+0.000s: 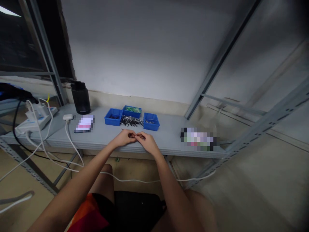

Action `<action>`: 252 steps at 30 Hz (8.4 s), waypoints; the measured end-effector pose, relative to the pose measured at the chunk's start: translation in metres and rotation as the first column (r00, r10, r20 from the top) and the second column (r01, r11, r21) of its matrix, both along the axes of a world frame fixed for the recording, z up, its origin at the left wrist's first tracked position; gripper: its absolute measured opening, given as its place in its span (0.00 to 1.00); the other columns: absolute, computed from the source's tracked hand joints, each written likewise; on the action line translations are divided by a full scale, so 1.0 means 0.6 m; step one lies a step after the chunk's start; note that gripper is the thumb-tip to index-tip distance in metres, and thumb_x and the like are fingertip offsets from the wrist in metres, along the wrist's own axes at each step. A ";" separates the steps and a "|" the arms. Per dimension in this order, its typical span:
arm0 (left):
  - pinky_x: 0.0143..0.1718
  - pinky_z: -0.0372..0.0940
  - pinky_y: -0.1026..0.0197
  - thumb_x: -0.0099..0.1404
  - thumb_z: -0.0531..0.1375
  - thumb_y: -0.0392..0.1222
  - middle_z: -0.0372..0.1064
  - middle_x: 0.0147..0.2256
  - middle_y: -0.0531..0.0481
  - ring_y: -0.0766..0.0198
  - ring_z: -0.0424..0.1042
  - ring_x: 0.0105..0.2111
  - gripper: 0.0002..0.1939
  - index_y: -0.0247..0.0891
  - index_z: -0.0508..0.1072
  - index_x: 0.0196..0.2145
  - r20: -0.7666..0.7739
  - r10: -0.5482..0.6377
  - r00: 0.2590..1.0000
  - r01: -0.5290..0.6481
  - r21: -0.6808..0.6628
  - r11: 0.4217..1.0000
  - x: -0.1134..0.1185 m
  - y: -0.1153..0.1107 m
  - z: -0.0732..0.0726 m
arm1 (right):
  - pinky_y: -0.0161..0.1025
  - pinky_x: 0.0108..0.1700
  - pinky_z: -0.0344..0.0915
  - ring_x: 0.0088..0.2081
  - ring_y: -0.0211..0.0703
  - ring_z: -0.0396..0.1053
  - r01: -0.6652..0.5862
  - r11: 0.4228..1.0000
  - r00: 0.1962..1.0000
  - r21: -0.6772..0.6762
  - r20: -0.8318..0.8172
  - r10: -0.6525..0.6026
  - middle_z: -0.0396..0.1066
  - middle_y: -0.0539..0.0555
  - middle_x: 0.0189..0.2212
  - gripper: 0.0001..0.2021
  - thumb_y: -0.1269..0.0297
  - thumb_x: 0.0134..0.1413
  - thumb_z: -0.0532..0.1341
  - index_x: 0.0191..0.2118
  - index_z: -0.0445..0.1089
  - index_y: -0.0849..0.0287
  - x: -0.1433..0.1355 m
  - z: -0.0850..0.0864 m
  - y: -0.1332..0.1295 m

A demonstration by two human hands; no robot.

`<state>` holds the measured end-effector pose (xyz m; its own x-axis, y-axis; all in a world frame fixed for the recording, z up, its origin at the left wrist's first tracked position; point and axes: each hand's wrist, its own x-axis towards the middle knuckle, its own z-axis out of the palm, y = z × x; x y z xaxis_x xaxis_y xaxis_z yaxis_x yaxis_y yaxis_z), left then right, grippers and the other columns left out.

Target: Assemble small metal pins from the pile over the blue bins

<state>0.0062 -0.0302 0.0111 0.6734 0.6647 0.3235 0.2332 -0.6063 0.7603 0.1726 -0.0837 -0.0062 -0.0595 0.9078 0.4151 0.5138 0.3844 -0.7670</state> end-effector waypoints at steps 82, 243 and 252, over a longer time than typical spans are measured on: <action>0.40 0.63 0.54 0.65 0.52 0.39 0.71 0.34 0.37 0.50 0.70 0.38 0.12 0.32 0.74 0.35 -0.365 0.681 0.636 -0.412 0.585 0.698 -0.079 -0.001 0.002 | 0.37 0.37 0.64 0.31 0.41 0.69 0.138 0.989 0.987 0.053 0.076 -0.142 0.73 0.52 0.29 0.11 0.64 0.55 0.55 0.41 0.70 0.58 0.011 -0.019 0.010; 0.40 0.64 0.61 0.60 0.59 0.42 0.77 0.37 0.48 0.60 0.72 0.37 0.11 0.36 0.77 0.37 0.024 0.131 0.991 -0.133 0.089 0.987 -0.007 0.013 -0.003 | 0.39 0.39 0.64 0.37 0.45 0.71 0.152 0.976 0.964 0.155 0.195 -0.181 0.75 0.55 0.37 0.10 0.63 0.59 0.53 0.41 0.70 0.56 0.006 -0.022 0.002; 0.39 0.63 0.62 0.61 0.59 0.42 0.77 0.37 0.47 0.61 0.72 0.36 0.11 0.36 0.77 0.37 0.055 0.131 0.990 -0.135 0.082 0.987 -0.008 0.011 -0.001 | 0.38 0.39 0.64 0.35 0.44 0.71 0.163 0.972 0.960 0.171 0.200 -0.196 0.75 0.54 0.35 0.10 0.62 0.59 0.53 0.41 0.70 0.56 0.004 -0.021 0.001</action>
<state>0.0014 -0.0234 0.0103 0.5624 0.7160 0.4135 0.2797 -0.6354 0.7198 0.1748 -0.0832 -0.0187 -0.0037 0.8394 0.5436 0.7308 0.3733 -0.5714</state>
